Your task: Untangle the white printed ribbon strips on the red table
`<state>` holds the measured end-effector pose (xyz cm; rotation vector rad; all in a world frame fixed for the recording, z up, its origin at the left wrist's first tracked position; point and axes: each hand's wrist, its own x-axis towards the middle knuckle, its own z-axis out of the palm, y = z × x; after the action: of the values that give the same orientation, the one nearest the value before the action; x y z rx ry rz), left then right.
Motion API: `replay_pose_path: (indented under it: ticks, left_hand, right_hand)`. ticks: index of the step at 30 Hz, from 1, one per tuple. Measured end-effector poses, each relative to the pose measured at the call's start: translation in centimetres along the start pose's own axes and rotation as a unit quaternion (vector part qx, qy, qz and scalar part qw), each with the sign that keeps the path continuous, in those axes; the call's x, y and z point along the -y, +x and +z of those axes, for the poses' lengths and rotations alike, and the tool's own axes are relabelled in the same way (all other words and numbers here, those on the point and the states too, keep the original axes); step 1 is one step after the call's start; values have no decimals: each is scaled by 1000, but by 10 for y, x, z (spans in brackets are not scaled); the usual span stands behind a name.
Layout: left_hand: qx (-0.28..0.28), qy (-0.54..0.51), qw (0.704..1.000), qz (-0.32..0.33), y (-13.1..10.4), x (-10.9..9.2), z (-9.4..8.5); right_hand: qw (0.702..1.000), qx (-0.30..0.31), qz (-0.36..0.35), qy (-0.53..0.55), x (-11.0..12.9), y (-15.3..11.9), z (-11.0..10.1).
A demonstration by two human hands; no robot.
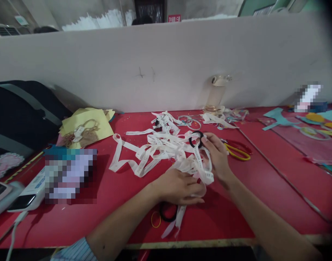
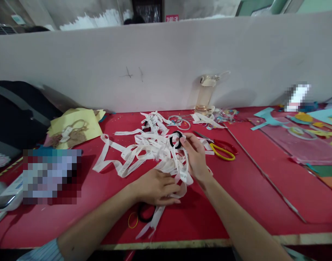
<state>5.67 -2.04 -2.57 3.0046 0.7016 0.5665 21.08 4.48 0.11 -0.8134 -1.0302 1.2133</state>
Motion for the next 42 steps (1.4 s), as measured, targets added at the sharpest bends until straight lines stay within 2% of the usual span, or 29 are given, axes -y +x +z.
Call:
replay_pose_path:
  ticks: [2, 4, 7, 11, 14, 16, 17, 19, 21, 24, 27, 37, 42]
  left_hand:
    - [-7, -31, 999, 36, 5, -4, -4]
    - [1, -51, 997, 55, 9, -8, -6]
    - [36, -47, 998, 34, 10, -9, -2]
    - [42, -7, 998, -55, 4, 4, 2]
    - [38, 12, 995, -94, -3, 23, -3]
    - [21, 33, 988, -152, -7, 36, -8]
    - [-5, 47, 980, -194, -9, 43, -10]
    - [-54, 82, 961, -261, -14, 55, -10]
    - [-80, 112, 942, -308, -20, 66, -6]
    - [-61, 101, 931, -346, -29, 74, 3]
    - [-34, 70, 941, -331, -33, 74, 6]
    - [-30, -69, 947, -313, -28, 57, -8]
    - [-33, -76, 951, -299, -29, 54, -10]
  right_hand:
    - [1000, -6, 25, -1, -14, 4, -9]
    - [999, -25, 14, 16, -23, 7, -15]
    - [999, -14, 29, 19, -29, 11, -22]
    - [997, -47, 42, 39, -35, 17, -29]
    - [993, -70, 72, 59, -42, 20, -31]
    - [990, -81, 94, 70, -47, 20, -30]
    - [988, -85, 103, 74, -49, 19, -29]
    - [986, -82, 117, 80, -51, 14, -25]
    - [986, -66, 129, 80, -51, 7, -20]
    - [988, -34, 130, 78, -52, -2, -10]
    - [989, -9, 126, 77, -54, -5, -2]
    - [990, -9, 126, 57, -54, -7, 10]
    - [993, -40, 103, 50, -50, -9, 7]
